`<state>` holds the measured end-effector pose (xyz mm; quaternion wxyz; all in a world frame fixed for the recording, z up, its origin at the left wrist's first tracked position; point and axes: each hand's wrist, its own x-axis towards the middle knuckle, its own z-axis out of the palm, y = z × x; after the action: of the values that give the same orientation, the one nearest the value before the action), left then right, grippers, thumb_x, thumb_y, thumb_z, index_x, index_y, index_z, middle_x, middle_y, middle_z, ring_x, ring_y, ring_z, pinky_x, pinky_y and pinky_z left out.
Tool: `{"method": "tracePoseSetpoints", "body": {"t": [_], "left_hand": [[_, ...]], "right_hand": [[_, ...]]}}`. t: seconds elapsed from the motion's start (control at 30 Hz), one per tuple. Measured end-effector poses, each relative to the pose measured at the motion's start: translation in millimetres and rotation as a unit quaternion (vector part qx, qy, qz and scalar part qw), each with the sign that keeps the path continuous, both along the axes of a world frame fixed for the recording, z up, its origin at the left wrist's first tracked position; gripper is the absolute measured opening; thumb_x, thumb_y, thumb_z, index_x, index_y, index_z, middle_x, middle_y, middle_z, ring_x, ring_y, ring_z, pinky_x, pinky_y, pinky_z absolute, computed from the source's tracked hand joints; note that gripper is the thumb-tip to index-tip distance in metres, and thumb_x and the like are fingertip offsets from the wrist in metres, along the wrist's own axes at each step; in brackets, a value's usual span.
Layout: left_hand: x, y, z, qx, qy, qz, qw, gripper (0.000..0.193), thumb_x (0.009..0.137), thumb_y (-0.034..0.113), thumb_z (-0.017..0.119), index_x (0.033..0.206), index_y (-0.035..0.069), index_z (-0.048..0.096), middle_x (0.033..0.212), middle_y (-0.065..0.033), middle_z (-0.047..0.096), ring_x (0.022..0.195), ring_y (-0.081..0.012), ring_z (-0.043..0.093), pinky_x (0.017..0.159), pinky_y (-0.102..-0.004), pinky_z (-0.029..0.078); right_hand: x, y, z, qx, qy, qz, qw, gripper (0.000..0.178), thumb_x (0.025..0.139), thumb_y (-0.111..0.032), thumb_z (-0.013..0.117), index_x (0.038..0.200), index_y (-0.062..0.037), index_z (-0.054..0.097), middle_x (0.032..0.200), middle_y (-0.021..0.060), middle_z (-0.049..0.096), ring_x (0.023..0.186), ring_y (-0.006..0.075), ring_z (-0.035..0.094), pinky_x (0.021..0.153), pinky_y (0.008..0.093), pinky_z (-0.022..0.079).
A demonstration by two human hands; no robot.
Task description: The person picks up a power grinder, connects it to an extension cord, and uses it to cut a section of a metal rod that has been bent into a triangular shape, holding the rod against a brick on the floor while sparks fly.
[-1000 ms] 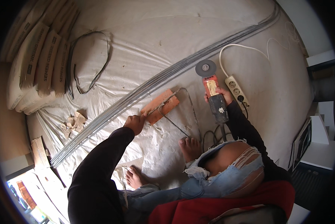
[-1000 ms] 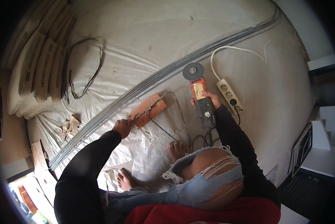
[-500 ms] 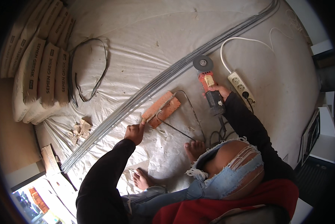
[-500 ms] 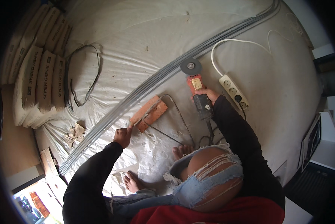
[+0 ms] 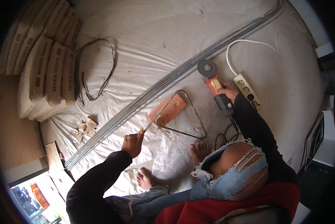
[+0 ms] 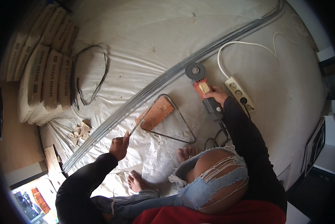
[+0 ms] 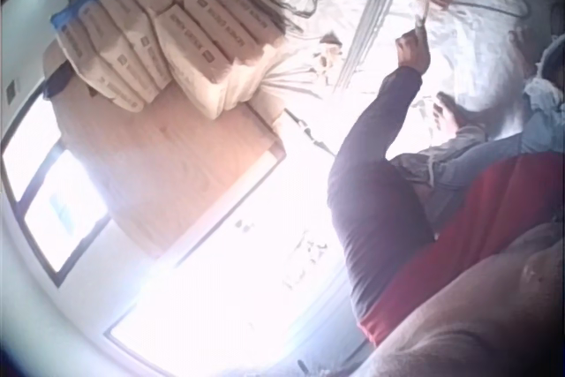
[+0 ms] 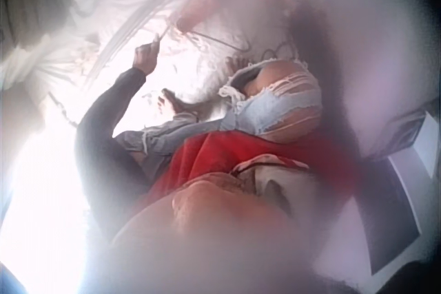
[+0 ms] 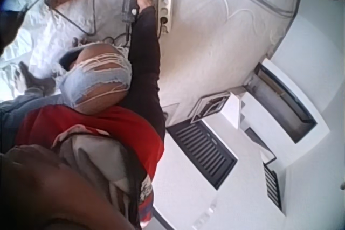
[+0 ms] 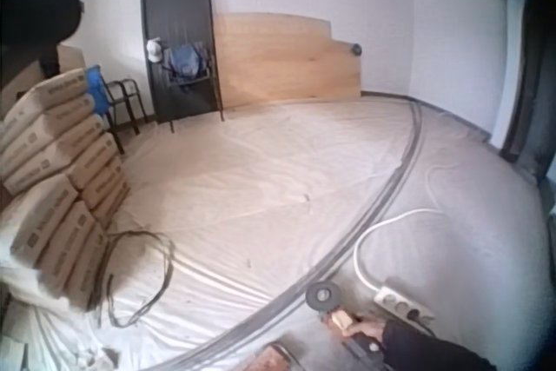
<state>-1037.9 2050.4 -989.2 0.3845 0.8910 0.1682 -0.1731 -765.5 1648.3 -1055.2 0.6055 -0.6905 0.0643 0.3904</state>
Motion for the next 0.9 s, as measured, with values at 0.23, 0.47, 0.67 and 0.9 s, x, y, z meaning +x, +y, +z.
{"method": "tracePoseSetpoints", "body": {"t": [0.23,0.47,0.67,0.9], "left_hand": [[-20.2,-24.8,45.3,-0.085,0.120,0.056,0.987,0.068,0.097,0.053,0.036,0.064,-0.002,0.056,0.055,-0.0140,0.053,0.052,-0.0265,0.048,0.059,-0.0413,0.043],[-24.8,-50.7,86.9,-0.390,0.260,0.183,0.864,0.050,0.099,0.047,0.037,0.064,0.012,0.045,0.055,0.0033,0.038,0.046,-0.0102,0.034,0.044,-0.0270,0.030],[-10.2,-70.7,125.8,-0.557,0.267,0.181,0.766,0.042,0.099,0.043,0.038,0.071,0.012,0.039,0.062,0.0014,0.035,0.048,-0.0107,0.031,0.045,-0.0269,0.030],[1.2,-104.6,182.2,-0.610,0.156,0.244,0.737,0.038,0.100,0.043,0.036,0.081,0.011,0.043,0.067,-0.0001,0.038,0.057,-0.0123,0.039,0.052,-0.0304,0.039]], "right_hand": [[0.3,-7.7,2.5,-0.101,-0.110,0.011,0.989,0.040,0.068,-0.015,0.074,0.102,0.0030,0.064,0.089,0.0067,0.066,0.076,0.0128,0.060,0.070,0.0276,0.047],[-13.6,-9.5,1.4,-0.079,-0.172,0.029,0.981,0.044,0.071,-0.013,0.073,0.108,0.0060,0.061,0.094,0.0076,0.067,0.081,0.0105,0.061,0.075,0.0234,0.047],[-6.9,-35.0,-23.6,-0.154,-0.275,0.092,0.944,0.054,0.073,-0.014,0.072,0.120,0.0058,0.055,0.105,0.0092,0.064,0.089,0.0136,0.060,0.077,0.0272,0.049],[-31.3,18.2,46.2,-0.238,-0.368,-0.007,0.899,0.033,0.084,-0.030,0.064,0.096,0.0003,0.062,0.093,0.0096,0.063,0.083,0.0172,0.062,0.070,0.0305,0.050]]}}
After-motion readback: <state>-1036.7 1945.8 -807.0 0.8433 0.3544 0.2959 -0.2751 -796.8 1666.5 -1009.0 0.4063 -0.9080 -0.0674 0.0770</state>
